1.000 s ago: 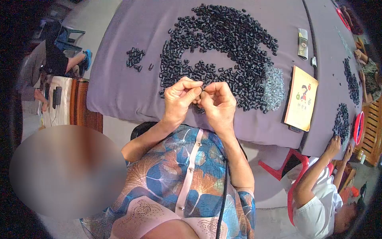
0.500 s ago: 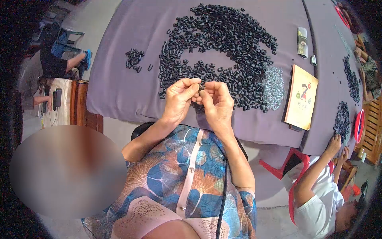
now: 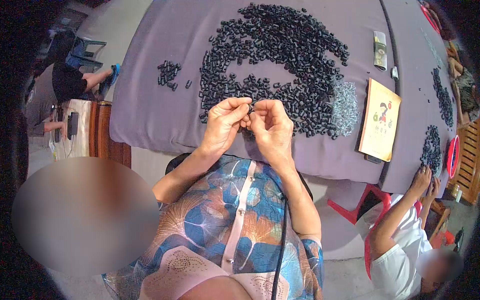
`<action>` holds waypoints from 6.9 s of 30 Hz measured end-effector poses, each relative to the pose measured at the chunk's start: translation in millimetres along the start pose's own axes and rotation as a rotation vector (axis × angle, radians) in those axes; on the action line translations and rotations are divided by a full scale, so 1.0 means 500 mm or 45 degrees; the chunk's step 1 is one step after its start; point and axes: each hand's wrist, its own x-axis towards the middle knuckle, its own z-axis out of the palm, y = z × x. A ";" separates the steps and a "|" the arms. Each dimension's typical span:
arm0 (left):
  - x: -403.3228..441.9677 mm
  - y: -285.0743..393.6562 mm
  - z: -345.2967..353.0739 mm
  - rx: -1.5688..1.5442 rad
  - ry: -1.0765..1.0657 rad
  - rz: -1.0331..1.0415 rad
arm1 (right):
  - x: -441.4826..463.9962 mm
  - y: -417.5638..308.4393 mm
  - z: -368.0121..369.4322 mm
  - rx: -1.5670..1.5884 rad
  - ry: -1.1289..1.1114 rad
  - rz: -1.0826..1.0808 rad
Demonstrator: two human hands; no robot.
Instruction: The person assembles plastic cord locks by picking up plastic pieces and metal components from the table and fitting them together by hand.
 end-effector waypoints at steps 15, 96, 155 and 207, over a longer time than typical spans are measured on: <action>0.002 0.000 -0.007 -0.014 -0.063 0.023 | 0.009 -0.006 -0.007 0.161 -0.110 0.051; -0.006 0.000 -0.005 0.057 -0.311 -0.113 | -0.032 -0.006 -0.038 -0.060 0.036 -0.026; -0.007 -0.037 -0.013 0.363 -0.219 -0.042 | -0.034 0.014 -0.062 0.293 -0.004 0.328; -0.010 -0.036 0.000 0.129 -0.131 0.001 | -0.037 0.021 -0.035 0.304 0.018 0.095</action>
